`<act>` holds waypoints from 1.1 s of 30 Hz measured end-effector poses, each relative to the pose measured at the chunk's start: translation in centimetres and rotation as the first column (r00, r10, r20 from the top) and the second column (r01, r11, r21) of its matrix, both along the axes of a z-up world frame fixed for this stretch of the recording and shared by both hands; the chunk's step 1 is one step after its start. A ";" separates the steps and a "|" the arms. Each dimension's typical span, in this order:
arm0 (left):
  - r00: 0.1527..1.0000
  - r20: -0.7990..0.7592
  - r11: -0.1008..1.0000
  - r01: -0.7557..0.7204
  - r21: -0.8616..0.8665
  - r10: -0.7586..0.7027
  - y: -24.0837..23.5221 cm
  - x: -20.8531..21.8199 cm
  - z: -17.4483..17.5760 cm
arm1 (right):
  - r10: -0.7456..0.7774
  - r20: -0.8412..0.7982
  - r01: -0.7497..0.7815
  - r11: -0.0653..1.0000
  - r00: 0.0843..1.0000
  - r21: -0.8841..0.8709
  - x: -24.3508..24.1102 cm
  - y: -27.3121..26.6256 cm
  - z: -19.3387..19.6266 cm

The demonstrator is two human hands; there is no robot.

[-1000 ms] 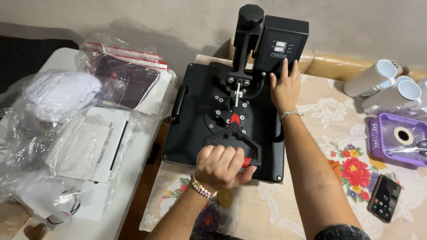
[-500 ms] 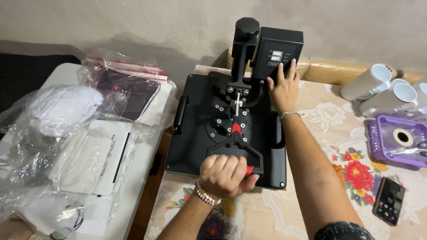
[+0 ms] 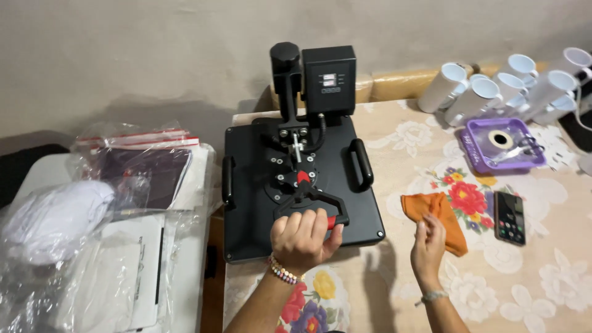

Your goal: The person places a white sheet on a red board, covers it with brown paper, and uses a heat press machine to press the materials. They then remove the brown paper, wipe the press surface with an orange cloth, and repeat the process with a new sheet.

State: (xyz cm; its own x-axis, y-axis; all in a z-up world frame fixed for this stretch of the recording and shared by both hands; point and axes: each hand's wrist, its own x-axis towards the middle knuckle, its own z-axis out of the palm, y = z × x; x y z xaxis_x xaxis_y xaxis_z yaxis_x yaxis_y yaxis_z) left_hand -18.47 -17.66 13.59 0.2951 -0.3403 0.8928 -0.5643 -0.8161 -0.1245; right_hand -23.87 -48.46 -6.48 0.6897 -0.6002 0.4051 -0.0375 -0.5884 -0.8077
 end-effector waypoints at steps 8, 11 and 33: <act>0.997 -0.024 0.996 0.078 0.032 -0.077 0.9 0.3 0.3 | -0.123 -0.605 0.187 0.981 0.786 0.043 -14.7 0.0 -6.5; 0.997 -0.050 0.996 0.068 0.060 -0.065 1.2 -0.1 0.3 | -0.126 -0.409 0.135 0.991 0.904 -0.007 -16.5 0.1 -7.7; 0.962 0.123 0.969 -0.235 -0.075 0.243 0.7 0.3 -3.3 | -0.373 -0.470 0.212 0.909 0.800 -0.359 -6.3 -28.4 -8.7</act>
